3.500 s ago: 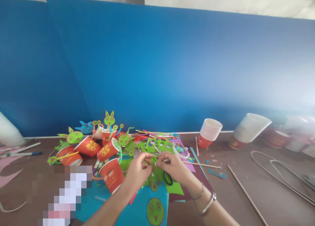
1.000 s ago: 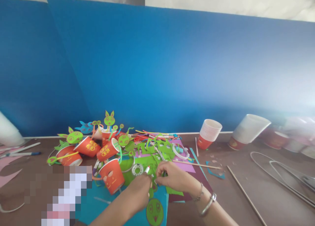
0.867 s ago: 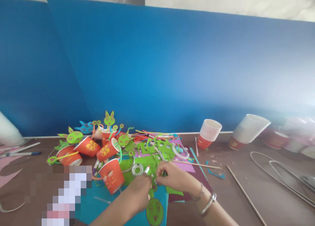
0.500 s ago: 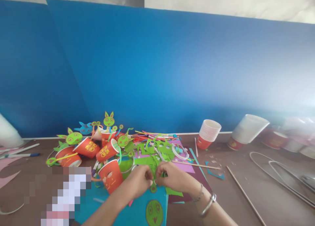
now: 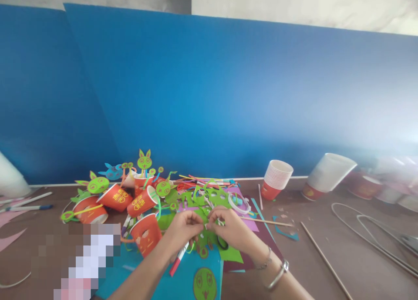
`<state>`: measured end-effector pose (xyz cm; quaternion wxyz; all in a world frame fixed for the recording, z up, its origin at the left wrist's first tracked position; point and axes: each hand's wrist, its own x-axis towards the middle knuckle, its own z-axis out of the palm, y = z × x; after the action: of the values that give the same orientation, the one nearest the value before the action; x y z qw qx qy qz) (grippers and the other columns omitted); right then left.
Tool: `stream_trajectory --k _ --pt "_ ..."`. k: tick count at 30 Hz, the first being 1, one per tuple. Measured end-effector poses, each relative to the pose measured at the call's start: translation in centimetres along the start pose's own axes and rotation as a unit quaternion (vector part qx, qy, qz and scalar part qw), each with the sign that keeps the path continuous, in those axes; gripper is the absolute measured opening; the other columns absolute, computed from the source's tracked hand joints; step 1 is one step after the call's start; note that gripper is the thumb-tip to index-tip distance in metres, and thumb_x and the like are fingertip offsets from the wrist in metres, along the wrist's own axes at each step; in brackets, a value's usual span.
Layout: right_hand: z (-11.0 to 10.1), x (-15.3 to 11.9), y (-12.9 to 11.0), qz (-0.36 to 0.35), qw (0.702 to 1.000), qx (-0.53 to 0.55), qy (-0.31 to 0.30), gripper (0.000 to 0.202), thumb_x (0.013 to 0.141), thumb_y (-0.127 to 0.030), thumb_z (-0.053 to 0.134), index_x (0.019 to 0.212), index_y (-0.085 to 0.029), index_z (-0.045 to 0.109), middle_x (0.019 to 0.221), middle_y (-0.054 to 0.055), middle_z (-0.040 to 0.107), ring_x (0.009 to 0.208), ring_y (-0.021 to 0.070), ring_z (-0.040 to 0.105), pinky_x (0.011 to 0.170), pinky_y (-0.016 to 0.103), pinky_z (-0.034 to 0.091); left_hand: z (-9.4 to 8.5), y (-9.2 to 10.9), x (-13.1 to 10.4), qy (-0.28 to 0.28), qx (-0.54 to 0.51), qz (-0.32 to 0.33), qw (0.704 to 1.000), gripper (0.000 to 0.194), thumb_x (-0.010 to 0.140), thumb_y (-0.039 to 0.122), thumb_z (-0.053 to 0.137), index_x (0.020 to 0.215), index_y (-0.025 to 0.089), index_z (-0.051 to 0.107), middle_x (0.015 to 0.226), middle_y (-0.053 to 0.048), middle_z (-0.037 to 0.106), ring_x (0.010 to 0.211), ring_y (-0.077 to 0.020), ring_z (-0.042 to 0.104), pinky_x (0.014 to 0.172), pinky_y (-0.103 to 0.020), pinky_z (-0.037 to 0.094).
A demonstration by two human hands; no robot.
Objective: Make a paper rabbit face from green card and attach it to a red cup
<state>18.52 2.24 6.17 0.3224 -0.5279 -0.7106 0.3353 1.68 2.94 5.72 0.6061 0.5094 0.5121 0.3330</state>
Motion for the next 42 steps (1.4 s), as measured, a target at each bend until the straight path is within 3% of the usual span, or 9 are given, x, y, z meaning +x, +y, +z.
stream_trajectory --k 11,15,20,23,28,32,36,39,42 --pt "0.1 -0.1 -0.7 0.008 0.999 -0.026 0.021 0.009 0.072 -0.019 0.063 0.063 -0.018 0.061 0.080 0.003 0.063 0.079 0.0179 0.060 0.076 0.029 0.045 0.0 0.1 -0.2 -0.005 -0.023 -0.003 1.000 0.022 0.056 0.026 0.069 0.070 0.015 0.055 0.047 0.007 0.051 0.042 -0.0077 0.045 0.039 -0.019 0.032" --pt "0.2 -0.2 -0.7 0.015 0.996 -0.064 0.062 0.008 0.072 -0.021 0.064 0.066 -0.019 0.059 0.081 0.003 0.063 0.081 0.0197 0.060 0.076 0.032 0.045 0.0 0.1 -0.1 0.000 -0.024 0.010 1.000 0.023 0.057 0.029 0.070 0.069 0.016 0.055 0.048 0.007 0.049 0.042 -0.0081 0.045 0.039 -0.020 0.032" --pt "0.0 -0.2 -0.7 -0.019 0.997 -0.049 0.064 0.011 0.071 -0.020 0.067 0.081 -0.020 0.062 0.088 0.004 0.065 0.086 0.0208 0.060 0.078 0.033 0.047 -0.1 0.1 -0.3 -0.006 0.047 0.093 0.995 0.013 0.068 0.027 0.061 0.072 0.017 0.054 0.053 0.006 0.048 0.047 -0.0096 0.046 0.044 -0.021 0.033" --pt "-0.2 -0.3 -1.0 -0.121 0.989 -0.050 0.069 0.009 0.076 -0.015 0.063 0.068 -0.020 0.062 0.088 0.004 0.064 0.086 0.0202 0.060 0.079 0.035 0.046 -0.1 0.0 -0.6 0.019 0.145 0.200 0.969 0.004 0.076 0.020 0.053 0.077 0.018 0.056 0.059 0.004 0.050 0.055 -0.0113 0.050 0.051 -0.022 0.037" --pt "-0.5 -0.7 -1.4 -0.291 0.935 -0.143 0.144 0.017 0.083 -0.010 0.054 0.075 -0.020 0.063 0.090 0.005 0.063 0.085 0.0197 0.056 0.075 0.037 0.042 -0.3 -0.4 -0.9 0.059 0.224 0.301 0.925 0.022 0.079 0.015 0.049 0.101 0.020 0.050 0.082 -0.001 0.057 0.064 -0.0132 0.055 0.058 -0.025 0.044" --pt "-0.6 -1.1 -1.7 -0.332 0.911 -0.184 0.161 0.018 0.087 -0.012 0.051 0.080 -0.021 0.064 0.089 0.005 0.063 0.083 0.0189 0.055 0.072 0.035 0.044 -0.5 -0.5 -0.9 0.092 0.291 0.400 0.864 0.014 0.082 0.013 0.050 0.093 0.020 0.056 0.096 -0.007 0.059 0.086 -0.0187 0.056 0.072 -0.030 0.047" --pt "-0.6 -1.2 -1.7 -0.366 0.889 -0.208 0.178 0.017 0.087 -0.013 0.051 0.084 -0.022 0.065 0.092 0.006 0.063 0.082 0.0186 0.056 0.071 0.034 0.045 -0.7 -0.5 -1.0 0.140 0.319 0.487 0.801 0.012 0.085 0.013 0.049 0.083 0.021 0.058 0.086 -0.005 0.061 0.086 -0.0193 0.056 0.079 -0.034 0.045" --pt "-0.6 -1.3 -1.6 -0.365 0.890 -0.210 0.173 0.019 0.086 -0.016 0.054 0.102 -0.023 0.062 0.095 0.007 0.063 0.083 0.0197 0.056 0.071 0.035 0.046 -0.9 -0.6 -1.3 0.172 0.328 0.532 0.761 0.015 0.084 0.010 0.052 0.082 0.022 0.060 0.083 -0.004 0.064 0.085 -0.0184 0.056 0.079 -0.034 0.045" --pt "-0.7 -1.3 -1.6 -0.351 0.901 -0.190 0.168 0.029 0.086 -0.018 0.054 0.115 -0.022 0.055 0.097 0.008 0.063 0.086 0.0210 0.057 0.074 0.037 0.047 -1.0 -0.7 -1.5 0.184 0.334 0.546 0.746 0.015 0.083 0.009 0.054 0.082 0.022 0.062 0.083 -0.003 0.065 0.084 -0.0179 0.057 0.079 -0.033 0.045"
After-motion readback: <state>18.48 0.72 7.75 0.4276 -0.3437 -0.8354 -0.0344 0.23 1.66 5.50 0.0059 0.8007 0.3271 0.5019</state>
